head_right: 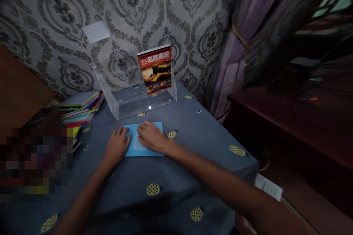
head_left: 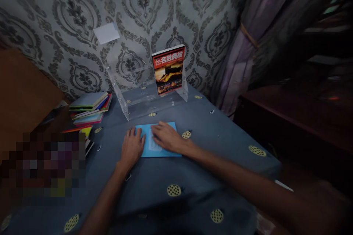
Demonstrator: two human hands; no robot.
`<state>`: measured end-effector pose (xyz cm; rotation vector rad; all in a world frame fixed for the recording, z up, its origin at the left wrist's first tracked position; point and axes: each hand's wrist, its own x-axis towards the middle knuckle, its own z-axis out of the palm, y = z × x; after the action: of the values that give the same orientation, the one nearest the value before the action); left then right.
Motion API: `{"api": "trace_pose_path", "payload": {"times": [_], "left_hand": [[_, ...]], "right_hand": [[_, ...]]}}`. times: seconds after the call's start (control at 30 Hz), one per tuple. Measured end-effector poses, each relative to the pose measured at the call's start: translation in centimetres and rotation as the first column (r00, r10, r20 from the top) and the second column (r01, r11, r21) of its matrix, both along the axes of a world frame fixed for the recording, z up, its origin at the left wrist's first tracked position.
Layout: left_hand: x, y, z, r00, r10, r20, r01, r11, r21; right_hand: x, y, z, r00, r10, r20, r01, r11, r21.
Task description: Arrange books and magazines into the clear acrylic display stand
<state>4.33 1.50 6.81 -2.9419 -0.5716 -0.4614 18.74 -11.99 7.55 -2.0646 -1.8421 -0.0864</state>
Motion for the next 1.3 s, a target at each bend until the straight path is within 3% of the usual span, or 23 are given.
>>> {"api": "trace_pose_path", "payload": {"times": [0.17,0.33,0.47,0.63,0.77,0.87,1.03,1.3], "left_hand": [[0.1,0.3,-0.4,1.0,-0.005,-0.01,0.005,1.0,0.02],[0.1,0.4,-0.4,0.999,0.003,-0.036,-0.002,0.999,0.036],[0.0,0.3,-0.2,0.999,0.004,-0.049,-0.002,0.999,0.038],[0.2,0.1,0.5,0.999,-0.004,-0.049,0.005,0.999,0.032],[1.0,-0.3,0.5,0.99,-0.131,-0.06,0.131,0.991,-0.019],[2.2,-1.3,0.3,0.957,-0.287,-0.044,0.282,0.955,-0.095],[3.7,-4.0,0.6,0.859,-0.511,-0.042,0.497,0.85,-0.176],[1.3,-6.3,1.2,0.749,-0.649,-0.133,0.605,0.752,-0.263]], "right_hand": [[-2.4,0.3,0.3,0.993,-0.116,0.033,0.117,0.992,-0.054],[0.0,-2.9,1.1,0.964,-0.267,0.02,0.266,0.951,-0.158],[2.2,-5.5,1.1,0.929,-0.369,0.022,0.367,0.915,-0.167],[3.4,-6.7,0.8,0.929,-0.37,0.003,0.366,0.918,-0.155],[3.7,-6.6,0.5,0.938,-0.346,-0.018,0.341,0.932,-0.125],[3.8,-6.6,0.2,0.938,-0.341,-0.053,0.335,0.937,-0.098],[4.1,-6.8,-0.6,0.934,-0.344,-0.096,0.34,0.939,-0.048],[4.4,-6.7,-1.3,0.952,-0.295,-0.081,0.295,0.955,-0.011]]}}
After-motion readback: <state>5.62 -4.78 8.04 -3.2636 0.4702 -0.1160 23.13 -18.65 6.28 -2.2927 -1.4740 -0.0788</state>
